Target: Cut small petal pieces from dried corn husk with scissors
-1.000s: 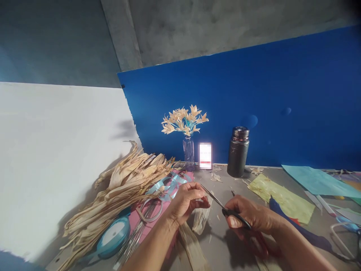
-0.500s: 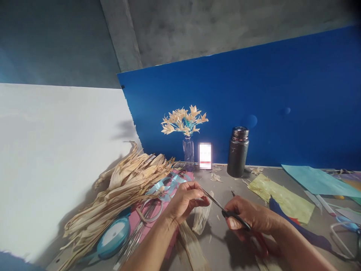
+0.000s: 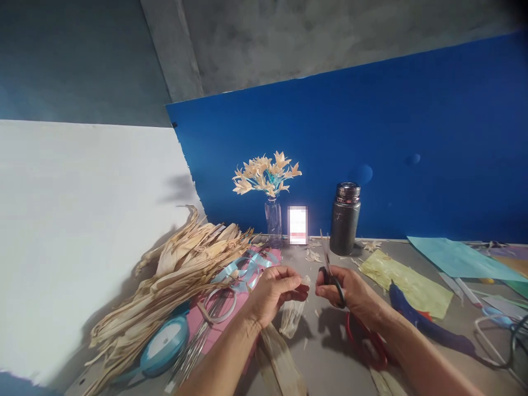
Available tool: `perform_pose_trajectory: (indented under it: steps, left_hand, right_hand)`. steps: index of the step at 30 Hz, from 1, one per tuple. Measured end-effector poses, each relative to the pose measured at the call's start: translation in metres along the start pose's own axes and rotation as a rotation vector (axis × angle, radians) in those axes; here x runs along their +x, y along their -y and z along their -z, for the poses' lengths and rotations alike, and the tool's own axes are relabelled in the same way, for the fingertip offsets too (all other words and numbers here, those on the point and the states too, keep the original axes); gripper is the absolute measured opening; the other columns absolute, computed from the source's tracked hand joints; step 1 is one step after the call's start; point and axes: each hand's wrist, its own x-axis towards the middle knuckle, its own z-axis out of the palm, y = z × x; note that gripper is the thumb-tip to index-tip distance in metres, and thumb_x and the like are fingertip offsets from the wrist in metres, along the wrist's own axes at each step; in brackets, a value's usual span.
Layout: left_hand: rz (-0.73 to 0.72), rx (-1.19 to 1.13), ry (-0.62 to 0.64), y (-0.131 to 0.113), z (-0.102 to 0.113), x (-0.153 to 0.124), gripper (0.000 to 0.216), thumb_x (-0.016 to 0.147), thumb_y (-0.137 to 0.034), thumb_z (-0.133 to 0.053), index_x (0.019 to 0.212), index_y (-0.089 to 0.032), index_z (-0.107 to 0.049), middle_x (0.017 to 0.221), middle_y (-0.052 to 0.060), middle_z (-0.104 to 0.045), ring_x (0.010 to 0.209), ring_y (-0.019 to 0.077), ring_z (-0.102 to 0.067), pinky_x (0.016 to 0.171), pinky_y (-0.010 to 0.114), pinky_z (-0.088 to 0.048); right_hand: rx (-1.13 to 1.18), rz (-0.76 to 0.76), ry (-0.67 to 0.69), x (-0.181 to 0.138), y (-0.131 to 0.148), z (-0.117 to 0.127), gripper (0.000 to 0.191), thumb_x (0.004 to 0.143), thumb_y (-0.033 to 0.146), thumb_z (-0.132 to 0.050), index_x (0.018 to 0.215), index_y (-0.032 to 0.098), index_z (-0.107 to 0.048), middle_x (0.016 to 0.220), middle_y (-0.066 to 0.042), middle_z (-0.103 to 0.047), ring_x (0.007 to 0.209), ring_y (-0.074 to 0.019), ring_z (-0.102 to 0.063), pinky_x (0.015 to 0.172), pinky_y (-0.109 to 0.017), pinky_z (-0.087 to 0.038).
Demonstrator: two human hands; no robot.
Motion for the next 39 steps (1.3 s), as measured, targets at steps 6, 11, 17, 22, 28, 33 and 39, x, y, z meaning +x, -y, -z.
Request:
perform_pose_trajectory:
  steps: [6, 11, 17, 22, 28, 33, 39]
  left_hand:
    - [0.042, 0.091, -0.011, 0.007, -0.003, 0.001, 0.033, 0.069, -0.039, -0.082, 0.076, -0.009, -0.070, 0.076, 0.013, -0.073, 0.066, 0.0178, -0.067, 0.070, 0.030, -0.052]
    - [-0.006, -0.060, -0.013, 0.008, -0.007, 0.001, 0.039, 0.074, -0.047, -0.078, 0.083, -0.010, -0.070, 0.078, 0.011, -0.071, 0.061, 0.0159, -0.064, 0.063, 0.029, -0.051]
    - [-0.096, -0.096, -0.038, 0.020, -0.017, 0.002, 0.029, 0.066, -0.029, -0.086, 0.075, -0.014, -0.064, 0.065, 0.000, -0.061, 0.054, 0.0109, -0.057, 0.055, 0.023, -0.043]
    - [-0.107, -0.088, -0.093, 0.028, -0.017, 0.005, 0.030, 0.067, -0.031, -0.085, 0.069, -0.014, -0.060, 0.062, -0.001, -0.058, 0.052, 0.0082, -0.051, 0.053, 0.022, -0.038]
    - [-0.178, 0.070, -0.213, 0.020, -0.017, 0.003, 0.021, 0.071, -0.027, -0.075, 0.068, -0.015, -0.059, 0.062, 0.000, -0.058, 0.056, 0.0093, -0.050, 0.057, 0.023, -0.038]
    - [-0.257, 0.124, -0.272, 0.007, -0.019, -0.001, 0.018, 0.073, -0.028, -0.071, 0.068, -0.015, -0.059, 0.065, 0.002, -0.062, 0.060, 0.0127, -0.055, 0.062, 0.025, -0.043]
    - [-0.296, 0.142, -0.252, 0.002, -0.015, -0.002, 0.021, 0.074, -0.031, -0.070, 0.066, -0.016, -0.059, 0.063, 0.002, -0.061, 0.059, 0.0137, -0.056, 0.060, 0.026, -0.045]
  right_hand:
    - [0.120, 0.044, -0.099, -0.001, 0.001, -0.012, 0.029, 0.070, 0.037, -0.076, 0.085, 0.018, -0.060, 0.068, 0.005, -0.050, 0.060, -0.0096, -0.037, 0.055, -0.023, -0.029]
    - [0.192, 0.092, -0.159, -0.002, -0.003, -0.015, 0.032, 0.070, 0.040, -0.078, 0.086, 0.019, -0.060, 0.070, 0.004, -0.052, 0.062, -0.0102, -0.039, 0.057, -0.023, -0.031]
    - [0.302, 0.147, -0.240, 0.003, -0.016, -0.030, 0.035, 0.070, 0.044, -0.080, 0.085, 0.020, -0.060, 0.074, 0.003, -0.057, 0.064, -0.0115, -0.044, 0.059, -0.025, -0.034]
    - [0.319, 0.128, -0.257, 0.003, -0.021, -0.038, 0.039, 0.069, 0.045, -0.082, 0.089, 0.020, -0.059, 0.072, 0.004, -0.055, 0.063, -0.0117, -0.044, 0.060, -0.025, -0.035]
    - [0.137, 0.034, -0.083, 0.003, -0.017, -0.031, 0.042, 0.080, 0.058, -0.068, 0.078, 0.016, -0.062, 0.058, 0.003, -0.051, 0.055, -0.0113, -0.042, 0.054, -0.025, -0.032]
    - [0.096, 0.005, 0.207, -0.005, -0.013, -0.027, 0.057, 0.083, 0.069, -0.058, 0.081, 0.013, -0.064, 0.071, -0.006, -0.066, 0.058, -0.0121, -0.046, 0.055, -0.025, -0.031]
    - [0.043, 0.019, 0.271, -0.009, -0.013, -0.025, 0.060, 0.078, 0.073, -0.060, 0.075, 0.013, -0.062, 0.064, -0.005, -0.064, 0.059, -0.0131, -0.048, 0.056, -0.026, -0.032]
